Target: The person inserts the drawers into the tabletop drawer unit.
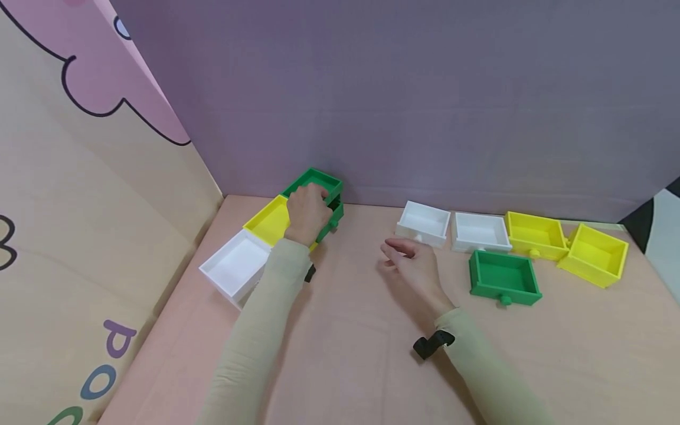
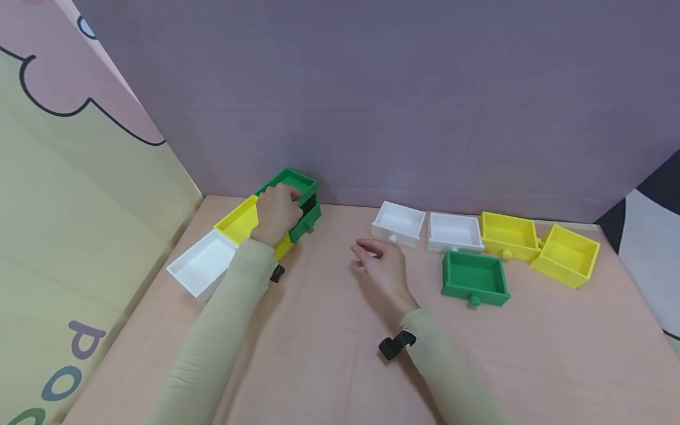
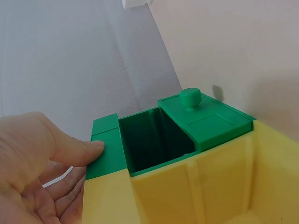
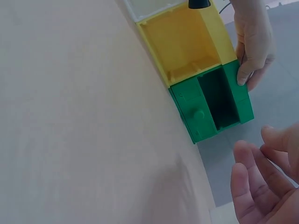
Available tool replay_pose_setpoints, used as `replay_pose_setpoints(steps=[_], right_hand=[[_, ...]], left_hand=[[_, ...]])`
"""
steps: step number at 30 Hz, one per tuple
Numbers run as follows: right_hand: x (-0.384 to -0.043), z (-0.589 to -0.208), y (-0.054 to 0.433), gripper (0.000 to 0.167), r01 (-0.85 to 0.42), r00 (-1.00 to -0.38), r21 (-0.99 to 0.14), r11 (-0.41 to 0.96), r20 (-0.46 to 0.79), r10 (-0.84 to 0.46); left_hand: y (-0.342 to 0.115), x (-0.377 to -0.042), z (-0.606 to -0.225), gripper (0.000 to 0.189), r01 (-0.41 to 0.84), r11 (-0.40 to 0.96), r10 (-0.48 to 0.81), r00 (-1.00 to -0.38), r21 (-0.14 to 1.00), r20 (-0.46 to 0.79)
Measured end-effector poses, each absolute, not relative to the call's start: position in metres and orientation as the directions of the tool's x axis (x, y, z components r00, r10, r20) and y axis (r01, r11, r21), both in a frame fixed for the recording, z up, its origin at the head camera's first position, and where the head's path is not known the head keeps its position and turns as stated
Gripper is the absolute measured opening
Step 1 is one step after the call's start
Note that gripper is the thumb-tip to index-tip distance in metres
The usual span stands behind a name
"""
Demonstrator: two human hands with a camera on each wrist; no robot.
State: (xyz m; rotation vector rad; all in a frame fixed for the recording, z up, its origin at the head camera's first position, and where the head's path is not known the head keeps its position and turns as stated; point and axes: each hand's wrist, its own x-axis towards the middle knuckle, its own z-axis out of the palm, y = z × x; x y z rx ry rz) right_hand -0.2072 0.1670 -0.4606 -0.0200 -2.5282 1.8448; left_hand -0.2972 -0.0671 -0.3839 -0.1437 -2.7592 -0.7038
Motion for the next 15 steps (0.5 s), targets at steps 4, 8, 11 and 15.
replay_pose_setpoints(steps=[4, 8, 11, 15], right_hand=[[-0.201, -0.459, 0.173, 0.04, -0.006, -0.999, -0.944, 0.33, 0.016, 0.029], [-0.195, -0.46, 0.18, 0.04, -0.003, -0.998, -0.938, 0.346, 0.022, 0.05], [-0.19, -0.461, 0.186, 0.04, 0.005, -0.998, -0.942, 0.336, 0.017, 0.061], [-0.181, -0.463, 0.196, 0.043, 0.038, -0.998, -0.935, 0.353, -0.019, 0.057]], left_hand=[[-0.067, -0.297, -0.384, 0.048, 0.155, 0.881, 0.017, -0.955, 0.448, 0.298], [-0.068, -0.298, -0.383, 0.049, 0.148, 0.885, 0.013, -0.955, 0.442, 0.295], [-0.068, -0.299, -0.384, 0.049, 0.15, 0.885, 0.014, -0.954, 0.44, 0.299], [-0.066, -0.299, -0.384, 0.049, 0.159, 0.88, 0.021, -0.954, 0.448, 0.298]])
